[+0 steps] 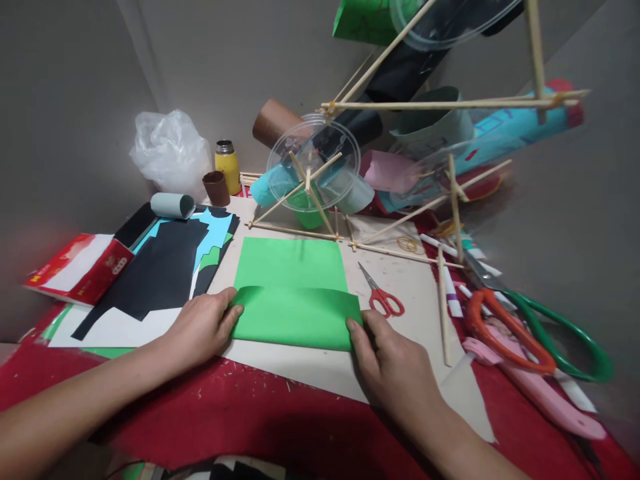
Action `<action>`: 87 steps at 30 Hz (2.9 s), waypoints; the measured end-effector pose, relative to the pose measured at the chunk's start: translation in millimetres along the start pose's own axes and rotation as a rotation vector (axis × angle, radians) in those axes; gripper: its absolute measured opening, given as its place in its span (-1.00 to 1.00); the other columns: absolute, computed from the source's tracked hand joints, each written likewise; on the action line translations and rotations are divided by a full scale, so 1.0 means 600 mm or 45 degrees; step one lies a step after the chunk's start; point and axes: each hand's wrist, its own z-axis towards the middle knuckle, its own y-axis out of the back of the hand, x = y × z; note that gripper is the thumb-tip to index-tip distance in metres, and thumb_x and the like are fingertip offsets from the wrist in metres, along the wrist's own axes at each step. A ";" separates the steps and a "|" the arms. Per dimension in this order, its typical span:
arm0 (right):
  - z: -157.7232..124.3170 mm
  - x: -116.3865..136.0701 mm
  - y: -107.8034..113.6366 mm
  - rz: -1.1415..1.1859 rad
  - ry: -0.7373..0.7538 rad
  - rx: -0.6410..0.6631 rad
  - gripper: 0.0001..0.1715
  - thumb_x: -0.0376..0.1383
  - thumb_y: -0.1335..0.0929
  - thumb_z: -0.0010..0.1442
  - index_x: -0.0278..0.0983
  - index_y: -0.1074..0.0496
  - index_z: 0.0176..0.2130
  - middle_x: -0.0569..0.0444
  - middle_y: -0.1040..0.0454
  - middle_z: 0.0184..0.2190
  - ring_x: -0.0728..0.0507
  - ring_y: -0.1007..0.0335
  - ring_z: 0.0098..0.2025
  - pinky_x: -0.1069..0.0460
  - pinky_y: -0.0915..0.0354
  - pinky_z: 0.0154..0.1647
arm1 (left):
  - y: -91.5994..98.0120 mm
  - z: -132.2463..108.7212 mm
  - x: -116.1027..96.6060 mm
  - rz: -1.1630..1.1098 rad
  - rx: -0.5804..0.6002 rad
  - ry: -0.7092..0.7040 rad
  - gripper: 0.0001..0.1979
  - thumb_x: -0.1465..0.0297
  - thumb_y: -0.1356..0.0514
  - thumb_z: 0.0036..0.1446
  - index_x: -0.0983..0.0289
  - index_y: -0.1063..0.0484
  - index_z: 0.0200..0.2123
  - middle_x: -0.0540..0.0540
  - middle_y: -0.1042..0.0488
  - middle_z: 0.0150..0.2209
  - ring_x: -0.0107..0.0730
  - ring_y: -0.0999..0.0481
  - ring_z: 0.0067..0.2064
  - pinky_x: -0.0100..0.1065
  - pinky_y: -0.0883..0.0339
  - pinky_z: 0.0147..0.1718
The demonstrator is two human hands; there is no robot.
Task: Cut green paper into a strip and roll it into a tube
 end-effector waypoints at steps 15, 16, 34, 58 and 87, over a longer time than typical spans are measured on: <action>-0.001 0.000 -0.004 -0.007 -0.034 0.030 -0.77 -0.19 -0.16 0.31 -0.26 -0.29 -0.27 0.06 -0.49 -0.52 -0.15 -0.43 -0.59 0.02 -0.22 -0.58 | -0.006 0.008 -0.009 0.246 -0.023 0.052 -0.70 0.29 0.07 0.27 0.32 -0.36 -0.14 0.09 -0.41 -0.57 -0.25 -0.44 -0.49 -0.34 0.01 -0.53; -0.002 0.001 -0.005 -0.005 -0.040 0.025 -0.78 -0.22 -0.16 0.31 -0.28 -0.30 -0.20 0.05 -0.52 -0.48 -0.16 -0.45 -0.58 0.02 -0.24 -0.58 | -0.009 0.007 -0.008 0.265 -0.042 0.052 -0.69 0.29 0.07 0.28 0.33 -0.35 -0.10 0.09 -0.41 -0.57 -0.25 -0.45 -0.49 -0.34 0.00 -0.53; -0.012 -0.002 -0.009 -0.200 0.145 0.075 -0.74 -0.36 -0.20 0.27 -0.30 -0.37 -0.08 -0.06 -0.56 -0.19 -0.21 -0.54 -0.34 -0.02 -0.33 -0.50 | -0.021 0.001 -0.021 0.704 -0.170 0.021 -0.48 0.27 0.02 0.30 0.30 -0.10 0.27 0.20 -0.51 -0.45 -0.10 -0.51 -0.46 -0.28 -0.27 -0.56; -0.010 -0.003 -0.007 -0.183 0.165 0.124 -0.70 -0.35 -0.18 0.31 -0.32 -0.42 -0.08 -0.08 -0.56 -0.26 -0.17 -0.52 -0.36 0.00 -0.35 -0.46 | -0.063 -0.006 -0.099 0.380 0.090 -0.801 -0.26 0.02 -0.06 0.20 0.22 0.06 0.33 0.19 0.05 0.35 0.14 0.18 0.35 0.17 0.21 0.23; -0.078 0.025 -0.014 -0.082 0.637 0.354 0.00 -0.19 -0.32 0.15 -0.42 0.23 0.36 -0.30 -0.08 0.29 -0.35 0.02 0.32 -0.30 -0.23 0.16 | -0.047 -0.038 -0.017 0.151 0.100 -0.598 -0.16 -0.02 -0.01 0.20 0.35 0.20 0.35 0.28 0.16 0.36 -0.06 0.18 0.37 -0.04 0.19 0.29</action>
